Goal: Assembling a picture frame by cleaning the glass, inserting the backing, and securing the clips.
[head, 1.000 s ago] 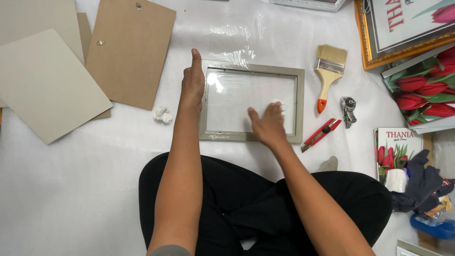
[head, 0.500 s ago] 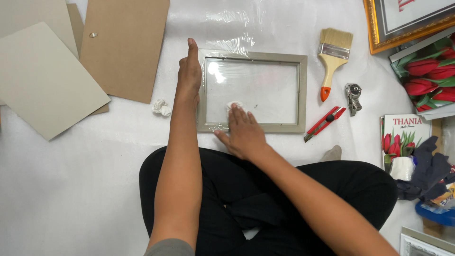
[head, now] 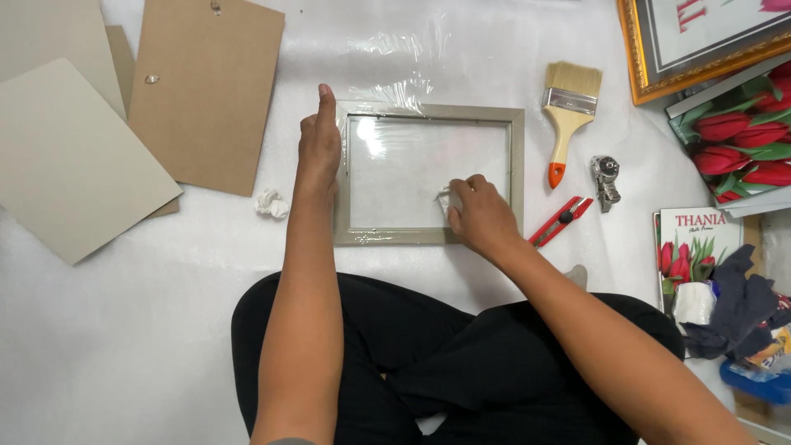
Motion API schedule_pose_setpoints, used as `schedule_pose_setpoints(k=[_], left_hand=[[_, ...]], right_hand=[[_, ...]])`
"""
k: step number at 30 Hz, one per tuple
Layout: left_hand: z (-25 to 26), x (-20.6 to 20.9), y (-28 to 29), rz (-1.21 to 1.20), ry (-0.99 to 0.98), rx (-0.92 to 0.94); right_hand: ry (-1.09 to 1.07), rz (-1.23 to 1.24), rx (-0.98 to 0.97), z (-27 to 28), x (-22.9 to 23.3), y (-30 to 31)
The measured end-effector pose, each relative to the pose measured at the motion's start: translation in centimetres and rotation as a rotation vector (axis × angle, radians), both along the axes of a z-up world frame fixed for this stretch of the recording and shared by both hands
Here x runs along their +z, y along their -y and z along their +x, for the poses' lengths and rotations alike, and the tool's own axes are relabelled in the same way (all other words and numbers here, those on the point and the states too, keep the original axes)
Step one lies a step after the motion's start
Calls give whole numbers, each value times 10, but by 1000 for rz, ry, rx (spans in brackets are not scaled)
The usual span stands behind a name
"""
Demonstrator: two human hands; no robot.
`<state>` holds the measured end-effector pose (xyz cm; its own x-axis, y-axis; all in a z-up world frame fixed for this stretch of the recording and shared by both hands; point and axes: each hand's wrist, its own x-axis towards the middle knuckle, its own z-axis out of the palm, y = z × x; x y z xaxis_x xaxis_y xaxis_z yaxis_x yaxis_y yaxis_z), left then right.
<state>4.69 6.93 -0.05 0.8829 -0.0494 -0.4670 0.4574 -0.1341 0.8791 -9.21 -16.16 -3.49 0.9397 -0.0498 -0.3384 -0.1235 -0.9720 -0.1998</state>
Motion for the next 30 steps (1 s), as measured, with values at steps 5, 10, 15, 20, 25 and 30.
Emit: schedule_pose_setpoints(k=[5, 10, 15, 20, 25, 30], left_hand=[[6, -20, 5, 73, -11, 5], [-4, -25, 27, 551, 57, -106], [-21, -24, 49, 593, 280, -367], [-37, -23, 57, 473, 334, -743], [-55, -15, 72, 473, 263, -1048], [-68, -29, 83, 636, 367, -1185]], right_hand=[[16, 157, -1, 7, -30, -15], [47, 254, 179, 8, -20, -38], [79, 43, 147, 22, -40, -15], [-254, 214, -94, 45, 17, 11], [-187, 219, -179, 55, 71, 45], [20, 308, -296, 50, 105, 62]])
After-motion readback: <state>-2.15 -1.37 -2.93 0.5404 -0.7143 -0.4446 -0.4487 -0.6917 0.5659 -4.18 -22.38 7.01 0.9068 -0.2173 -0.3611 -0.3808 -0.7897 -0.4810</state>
